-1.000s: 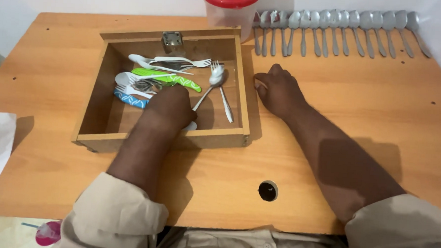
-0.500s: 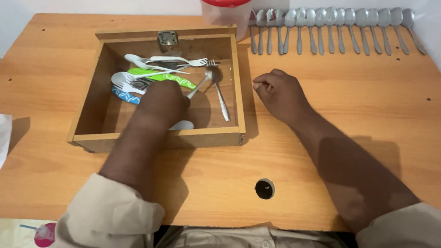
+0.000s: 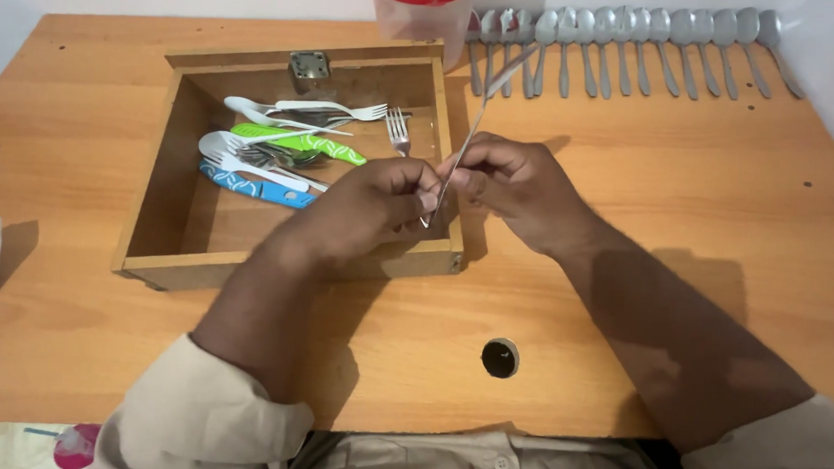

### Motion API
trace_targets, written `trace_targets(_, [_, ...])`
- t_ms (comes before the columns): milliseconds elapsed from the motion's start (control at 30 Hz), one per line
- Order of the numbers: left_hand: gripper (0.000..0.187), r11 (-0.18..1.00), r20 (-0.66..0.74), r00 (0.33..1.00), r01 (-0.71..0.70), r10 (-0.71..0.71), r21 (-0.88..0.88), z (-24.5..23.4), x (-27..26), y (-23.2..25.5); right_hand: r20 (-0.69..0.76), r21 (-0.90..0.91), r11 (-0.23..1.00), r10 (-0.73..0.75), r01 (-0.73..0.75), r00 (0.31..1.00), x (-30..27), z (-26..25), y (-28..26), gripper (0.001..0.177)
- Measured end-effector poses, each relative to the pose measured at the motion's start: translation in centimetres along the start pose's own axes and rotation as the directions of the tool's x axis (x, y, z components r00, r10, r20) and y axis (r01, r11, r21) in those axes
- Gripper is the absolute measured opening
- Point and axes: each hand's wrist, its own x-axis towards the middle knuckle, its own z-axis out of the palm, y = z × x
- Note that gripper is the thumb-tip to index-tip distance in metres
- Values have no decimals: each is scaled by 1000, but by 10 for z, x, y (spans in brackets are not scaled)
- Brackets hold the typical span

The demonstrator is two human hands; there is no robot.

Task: Taking various pieces of cutlery out of a wooden box and arranging them in rows on a table.

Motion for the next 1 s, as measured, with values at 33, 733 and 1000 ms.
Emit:
trace_targets(33, [8, 1000, 1, 1000, 1, -1, -1, 2, -2, 5, -1, 0, 1000, 1, -1, 1000, -1, -1, 3, 13])
trace_targets(733, [20, 709, -396, 917, 312, -50, 632, -32, -15, 5, -255, -89, 920, 350, -382, 902, 17, -70, 35, 22])
trace_targets(1000, [22, 669, -381, 921, 334, -82, 663, -31, -13, 4, -171, 4, 825, 558, -565, 812, 16, -86, 47, 45])
